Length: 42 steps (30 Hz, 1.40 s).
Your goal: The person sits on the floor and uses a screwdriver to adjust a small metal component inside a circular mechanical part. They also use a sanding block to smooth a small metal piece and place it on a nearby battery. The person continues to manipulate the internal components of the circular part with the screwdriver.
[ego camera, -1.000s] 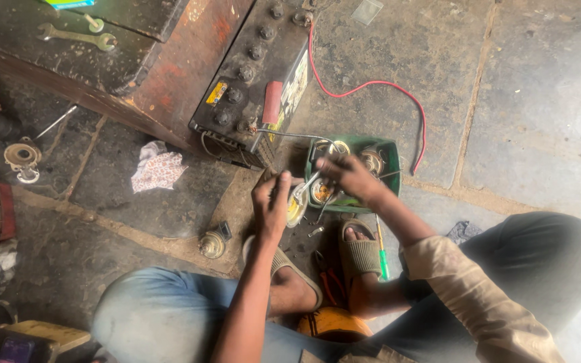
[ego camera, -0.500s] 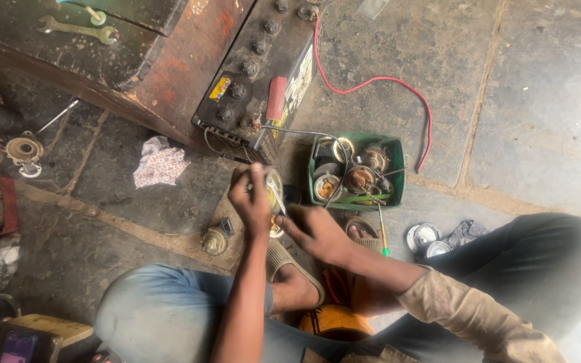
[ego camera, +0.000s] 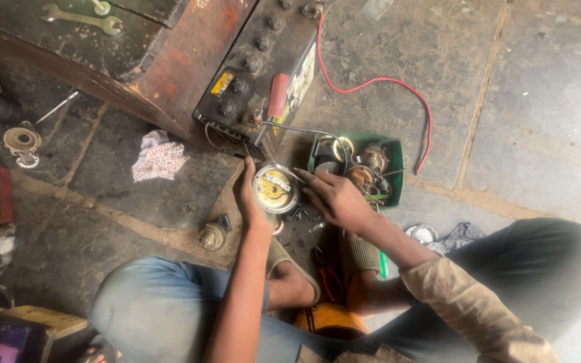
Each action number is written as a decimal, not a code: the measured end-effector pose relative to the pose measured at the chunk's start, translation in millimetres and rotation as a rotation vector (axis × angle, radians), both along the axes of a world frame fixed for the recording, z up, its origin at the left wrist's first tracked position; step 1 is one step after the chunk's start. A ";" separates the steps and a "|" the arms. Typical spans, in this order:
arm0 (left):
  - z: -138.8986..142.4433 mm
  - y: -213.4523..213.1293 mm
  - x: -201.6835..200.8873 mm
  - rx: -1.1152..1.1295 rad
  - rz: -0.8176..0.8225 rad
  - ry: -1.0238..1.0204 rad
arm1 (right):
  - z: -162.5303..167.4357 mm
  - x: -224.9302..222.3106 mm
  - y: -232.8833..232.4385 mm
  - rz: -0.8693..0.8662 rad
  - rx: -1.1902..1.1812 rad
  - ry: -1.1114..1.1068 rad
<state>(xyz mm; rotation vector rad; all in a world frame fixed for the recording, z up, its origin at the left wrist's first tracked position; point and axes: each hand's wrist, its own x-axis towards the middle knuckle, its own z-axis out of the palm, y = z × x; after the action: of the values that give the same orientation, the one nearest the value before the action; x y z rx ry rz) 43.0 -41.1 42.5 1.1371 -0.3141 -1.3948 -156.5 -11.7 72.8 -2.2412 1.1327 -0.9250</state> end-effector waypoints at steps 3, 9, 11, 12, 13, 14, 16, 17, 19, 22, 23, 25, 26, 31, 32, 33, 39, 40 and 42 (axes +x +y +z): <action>-1.0 -3.7 2.1 0.058 -0.018 0.060 | -8.7 -6.5 -6.4 0.044 -0.149 0.146; -4.4 -3.6 3.9 0.144 -0.173 0.063 | -20.9 -10.9 -6.5 0.052 -0.264 0.163; -5.9 -3.7 4.3 0.167 -0.255 0.049 | -22.1 -12.2 -7.1 0.066 -0.294 0.191; -6.9 -4.2 4.6 0.167 -0.298 0.031 | -22.2 -13.3 -7.5 0.072 -0.289 0.196; -8.1 -4.7 4.8 0.168 -0.340 0.014 | -22.0 -14.6 -8.2 0.078 -0.283 0.202; -9.3 -5.6 4.9 0.166 -0.354 0.034 | -21.7 -16.1 -8.9 0.084 -0.276 0.209; -11.5 -6.6 5.6 0.166 -0.381 0.074 | -20.6 -17.7 -10.2 0.102 -0.318 0.242; -12.4 -6.4 5.7 0.169 -0.402 0.066 | -20.2 -17.8 -9.9 0.112 -0.335 0.259; -13.2 -6.7 5.4 0.167 -0.443 0.048 | -19.4 -16.0 -8.9 0.099 -0.327 0.232; -12.5 -4.9 3.6 0.195 -0.333 -0.055 | -17.9 -9.1 -4.9 0.082 -0.199 0.255; -12.0 -4.7 2.9 0.203 -0.293 -0.031 | -16.8 -6.5 -3.4 0.075 -0.139 0.275; -11.2 -2.5 2.4 0.223 -0.212 0.014 | -13.9 -0.6 0.1 0.065 -0.118 0.259; -11.1 -0.4 2.2 0.192 -0.189 -0.067 | -11.9 3.2 2.3 0.063 -0.108 0.249; -12.5 7.0 -0.2 -0.024 -0.108 -0.690 | -0.7 27.1 23.1 0.068 0.182 0.076; -12.5 7.4 -0.6 -0.003 -0.108 -0.687 | 0.8 30.0 26.3 0.064 0.219 0.018; -12.0 6.9 -1.0 0.018 -0.108 -0.685 | 1.8 31.5 27.9 0.068 0.247 -0.003; -2.7 0.4 0.9 0.010 -0.160 -0.446 | 0.4 22.9 16.7 0.100 0.240 -0.039; -0.6 -0.7 2.7 0.053 -0.195 -0.375 | -0.2 21.9 15.5 0.095 0.251 -0.062; 3.7 -3.1 7.8 0.100 -0.273 -0.159 | -0.9 20.6 14.6 0.063 0.312 -0.103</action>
<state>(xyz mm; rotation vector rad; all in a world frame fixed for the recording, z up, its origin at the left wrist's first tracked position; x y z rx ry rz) 50.8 -44.2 46.2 1.3284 -0.5338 -1.5745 -135.9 2.9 71.9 -1.9445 1.0725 -0.7696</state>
